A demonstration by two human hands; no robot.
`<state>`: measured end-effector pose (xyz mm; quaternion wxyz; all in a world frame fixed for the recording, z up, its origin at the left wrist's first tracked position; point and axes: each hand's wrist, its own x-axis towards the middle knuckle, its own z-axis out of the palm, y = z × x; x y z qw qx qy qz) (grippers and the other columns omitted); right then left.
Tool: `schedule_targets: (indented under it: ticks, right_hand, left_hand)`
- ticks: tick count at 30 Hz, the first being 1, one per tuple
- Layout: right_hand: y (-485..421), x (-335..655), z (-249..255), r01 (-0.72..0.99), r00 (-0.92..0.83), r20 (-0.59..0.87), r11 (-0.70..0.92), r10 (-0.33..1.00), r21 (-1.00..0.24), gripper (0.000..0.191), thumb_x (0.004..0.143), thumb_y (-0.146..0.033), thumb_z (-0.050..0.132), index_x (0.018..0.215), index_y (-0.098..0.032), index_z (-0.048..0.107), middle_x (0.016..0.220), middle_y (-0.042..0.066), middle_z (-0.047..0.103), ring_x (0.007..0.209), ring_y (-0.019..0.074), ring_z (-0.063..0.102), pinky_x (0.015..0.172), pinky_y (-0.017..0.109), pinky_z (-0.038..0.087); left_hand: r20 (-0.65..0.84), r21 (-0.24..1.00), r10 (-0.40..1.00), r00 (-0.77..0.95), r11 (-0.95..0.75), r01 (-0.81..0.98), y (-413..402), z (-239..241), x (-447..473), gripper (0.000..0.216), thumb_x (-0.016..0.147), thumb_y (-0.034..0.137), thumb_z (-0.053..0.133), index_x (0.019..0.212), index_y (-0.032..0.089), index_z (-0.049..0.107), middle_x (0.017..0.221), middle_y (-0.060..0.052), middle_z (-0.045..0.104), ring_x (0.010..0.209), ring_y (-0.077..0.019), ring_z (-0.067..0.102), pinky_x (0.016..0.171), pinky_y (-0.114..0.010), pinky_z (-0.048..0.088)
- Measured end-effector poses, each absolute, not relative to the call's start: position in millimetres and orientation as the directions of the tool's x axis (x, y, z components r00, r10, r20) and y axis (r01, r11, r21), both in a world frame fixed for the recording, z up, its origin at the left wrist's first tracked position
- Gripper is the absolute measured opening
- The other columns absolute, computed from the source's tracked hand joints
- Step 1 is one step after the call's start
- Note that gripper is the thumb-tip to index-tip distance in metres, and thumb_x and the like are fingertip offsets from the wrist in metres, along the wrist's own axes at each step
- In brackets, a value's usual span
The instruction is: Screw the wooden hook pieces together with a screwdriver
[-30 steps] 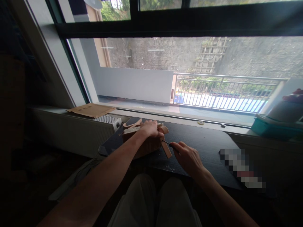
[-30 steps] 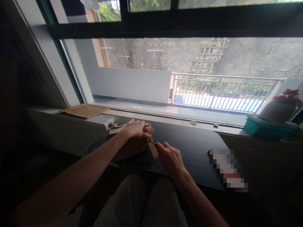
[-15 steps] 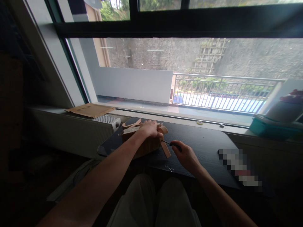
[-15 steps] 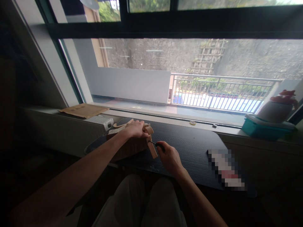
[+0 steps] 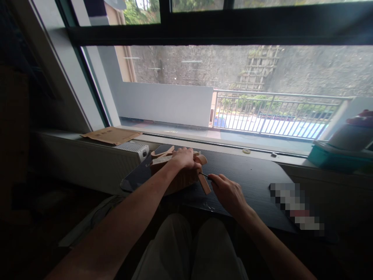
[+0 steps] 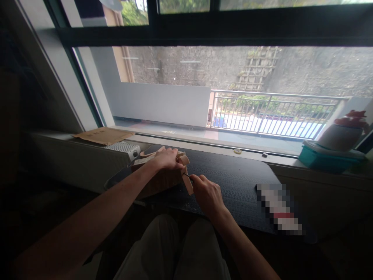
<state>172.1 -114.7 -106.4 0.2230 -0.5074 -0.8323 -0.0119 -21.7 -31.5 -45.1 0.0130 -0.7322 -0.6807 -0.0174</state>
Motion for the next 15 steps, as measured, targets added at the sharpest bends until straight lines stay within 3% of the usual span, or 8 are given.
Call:
schedule_targets:
  ticks: [4, 7, 11, 15]
  right_hand:
    - [-108, 174, -112, 0.749, -0.302, 0.345, 0.445, 0.889, -0.491, 0.032, 0.089, -0.032, 0.042, 0.117, -0.026, 0.057, 0.107, 0.002, 0.066, 0.095, 0.018, 0.061, 0.074, 0.026, 0.044]
    - [-105, 174, -113, 0.712, -0.268, 0.29, 0.392, 0.919, -0.583, 0.032, 0.088, -0.033, 0.042, 0.115, -0.026, 0.058, 0.104, 0.001, 0.068, 0.093, 0.0184, 0.062, 0.074, 0.027, 0.045]
    - [-109, 173, -109, 0.792, -0.267, 0.31, 0.391, 0.912, -0.468, 0.033, 0.087, -0.032, 0.043, 0.118, -0.027, 0.055, 0.104, 0.002, 0.068, 0.092, 0.0201, 0.063, 0.07, 0.028, 0.043]
    - [-115, 174, -102, 0.877, -0.363, 0.353, 0.444, 0.863, -0.183, 0.038, 0.089, -0.025, 0.041, 0.126, -0.028, 0.048, 0.1, 0.004, 0.065, 0.08, 0.0183, 0.063, 0.059, 0.025, 0.038]
  left_hand:
    - [0.039, 0.01, 0.997, 0.068, -0.069, 0.998, -30, -47, -23, 0.073, 0.059, 0.07, 0.057, 0.113, 0.02, 0.051, 0.12, -0.014, 0.056, 0.112, -0.0326, 0.05, 0.097, -0.042, 0.032]
    - [0.036, 0.008, 0.997, 0.061, -0.061, 0.998, -28, -47, -24, 0.074, 0.059, 0.07, 0.056, 0.113, 0.02, 0.051, 0.121, -0.015, 0.056, 0.111, -0.0323, 0.051, 0.096, -0.042, 0.033]
    - [0.035, 0.001, 0.997, 0.073, -0.074, 0.997, -28, -47, -24, 0.073, 0.059, 0.071, 0.056, 0.112, 0.02, 0.051, 0.119, -0.015, 0.057, 0.11, -0.0321, 0.051, 0.097, -0.042, 0.033]
    - [0.047, -0.003, 0.997, 0.065, -0.065, 0.998, -30, -46, -23, 0.075, 0.057, 0.072, 0.055, 0.111, 0.02, 0.052, 0.12, -0.015, 0.056, 0.11, -0.0333, 0.051, 0.096, -0.043, 0.033]
